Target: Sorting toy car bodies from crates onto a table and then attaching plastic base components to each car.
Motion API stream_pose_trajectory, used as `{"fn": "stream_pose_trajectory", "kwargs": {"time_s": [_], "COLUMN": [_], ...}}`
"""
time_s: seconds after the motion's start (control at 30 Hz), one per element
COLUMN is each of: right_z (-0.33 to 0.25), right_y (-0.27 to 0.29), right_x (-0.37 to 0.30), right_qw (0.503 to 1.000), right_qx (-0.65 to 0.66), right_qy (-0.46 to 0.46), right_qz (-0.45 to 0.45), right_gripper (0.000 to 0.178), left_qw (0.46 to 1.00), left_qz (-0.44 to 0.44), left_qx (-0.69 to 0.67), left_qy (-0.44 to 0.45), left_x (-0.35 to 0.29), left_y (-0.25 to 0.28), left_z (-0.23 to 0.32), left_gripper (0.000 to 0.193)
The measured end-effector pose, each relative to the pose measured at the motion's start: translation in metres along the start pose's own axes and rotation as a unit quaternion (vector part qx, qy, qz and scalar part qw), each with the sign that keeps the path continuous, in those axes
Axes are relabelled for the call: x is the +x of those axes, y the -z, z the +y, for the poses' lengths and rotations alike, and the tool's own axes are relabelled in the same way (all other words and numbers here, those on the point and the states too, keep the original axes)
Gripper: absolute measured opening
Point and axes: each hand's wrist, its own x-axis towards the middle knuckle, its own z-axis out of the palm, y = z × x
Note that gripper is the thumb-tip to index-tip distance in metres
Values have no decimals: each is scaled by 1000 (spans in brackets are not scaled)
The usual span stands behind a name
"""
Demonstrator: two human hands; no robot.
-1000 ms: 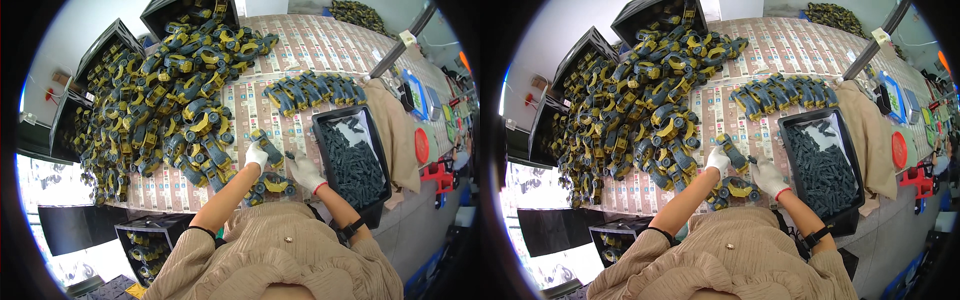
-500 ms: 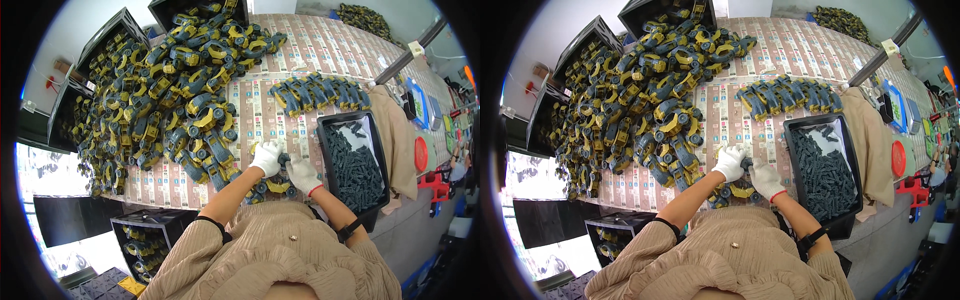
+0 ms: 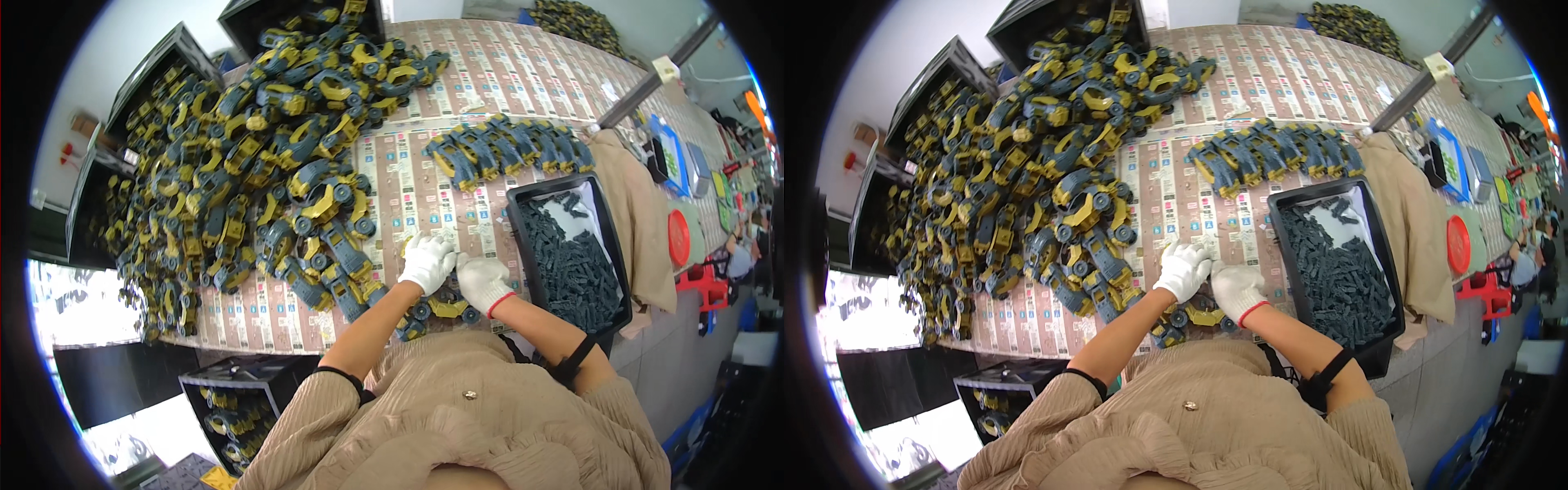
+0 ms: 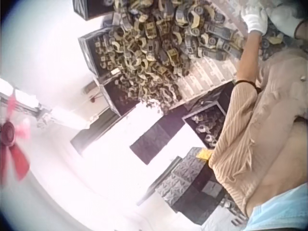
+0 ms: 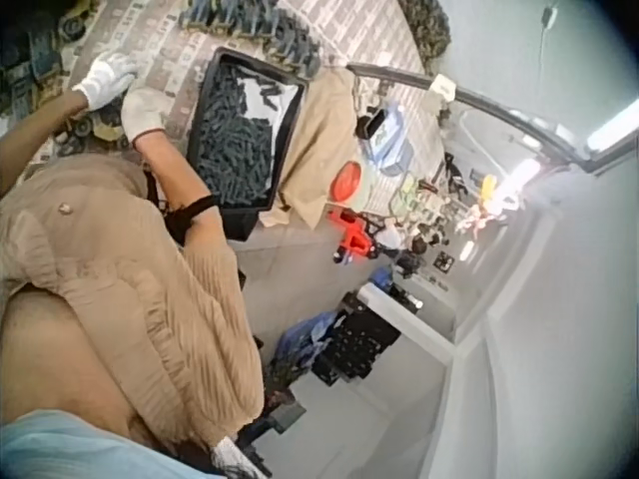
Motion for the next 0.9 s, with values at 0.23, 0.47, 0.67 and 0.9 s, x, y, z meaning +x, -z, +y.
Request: {"fn": "stream_pose_trajectory", "kwargs": {"time_s": [0.23, 0.47, 0.67, 0.9], "right_z": [-1, 6, 67, 100], "right_y": [-54, -31, 2, 25], "right_x": [8, 13, 53, -9], "right_qw": [987, 991, 981, 910], "right_qx": [48, -6, 44, 220], "right_qy": [-17, 4, -120, -110], "right_qz": [155, 134, 149, 335], "right_gripper": [26, 23, 25, 31], "left_qw": [998, 991, 977, 995], "left_qz": [32, 127, 213, -57], "left_qx": [45, -34, -5, 1], "left_qy": [14, -23, -10, -76], "left_x": [5, -10, -63, -88], "left_y": [-3, 11, 29, 23], "left_z": [11, -8, -2, 42], "left_gripper": [22, 22, 30, 39]}}
